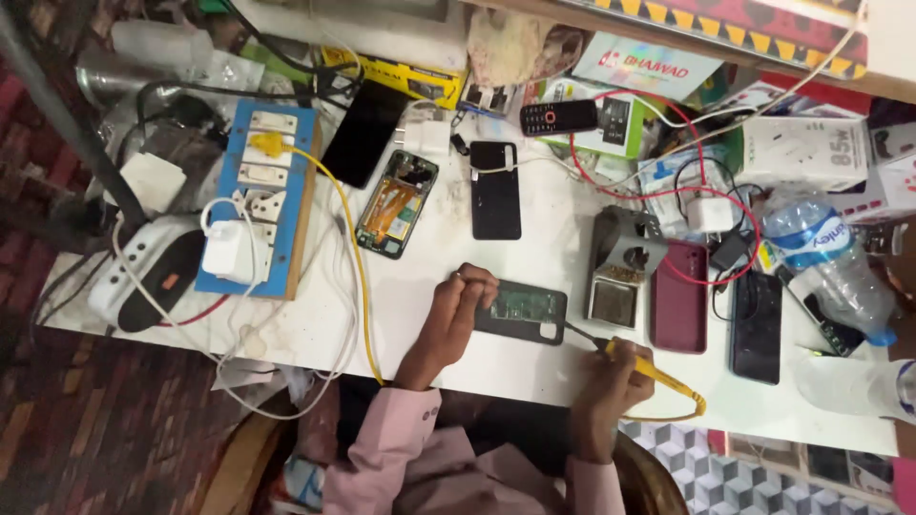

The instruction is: The person uses a soldering iron and tweezers to work on a smartphone motherboard placed on a cluttered workbench. They repeatedly apply heat to specific points on the circuit board while adjusting components with the tweezers.

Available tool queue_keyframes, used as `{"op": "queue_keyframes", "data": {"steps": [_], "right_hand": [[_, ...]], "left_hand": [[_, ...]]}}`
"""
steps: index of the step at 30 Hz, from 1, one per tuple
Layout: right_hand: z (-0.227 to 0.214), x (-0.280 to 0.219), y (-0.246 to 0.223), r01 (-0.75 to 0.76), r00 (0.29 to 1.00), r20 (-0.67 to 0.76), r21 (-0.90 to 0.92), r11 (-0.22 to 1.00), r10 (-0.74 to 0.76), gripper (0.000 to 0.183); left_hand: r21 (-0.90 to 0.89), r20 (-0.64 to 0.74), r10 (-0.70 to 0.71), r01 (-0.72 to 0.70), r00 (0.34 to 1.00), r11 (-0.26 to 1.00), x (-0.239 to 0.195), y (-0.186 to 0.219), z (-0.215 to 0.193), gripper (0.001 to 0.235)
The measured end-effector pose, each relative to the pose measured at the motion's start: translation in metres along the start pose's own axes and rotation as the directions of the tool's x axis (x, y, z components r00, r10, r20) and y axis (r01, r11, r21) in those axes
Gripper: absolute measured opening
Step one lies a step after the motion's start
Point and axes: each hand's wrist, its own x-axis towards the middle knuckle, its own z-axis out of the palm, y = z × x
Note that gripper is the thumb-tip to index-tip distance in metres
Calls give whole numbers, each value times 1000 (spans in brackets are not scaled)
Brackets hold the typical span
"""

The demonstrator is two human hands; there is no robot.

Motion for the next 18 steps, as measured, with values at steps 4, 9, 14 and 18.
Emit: {"op": "queue_keyframes", "data": {"steps": [4,9,14,18], "right_hand": [[2,-8,-9,36,995,100,-136,990,-22,27],[4,-4,-8,13,996,93,-103,995,-3,26],[3,2,-3,9,993,116,-178,984,12,24],[-2,1,2,-3,996,92,-94,996,12,21]], "left_hand": [[-18,18,-40,40,999,999,-5,4,0,32],[-15,24,-45,45,999,999,-5,6,0,32],[51,19,-70,69,997,996,0,9,-1,35],[17,33,-45,45,998,999,-3,10,0,37]]}}
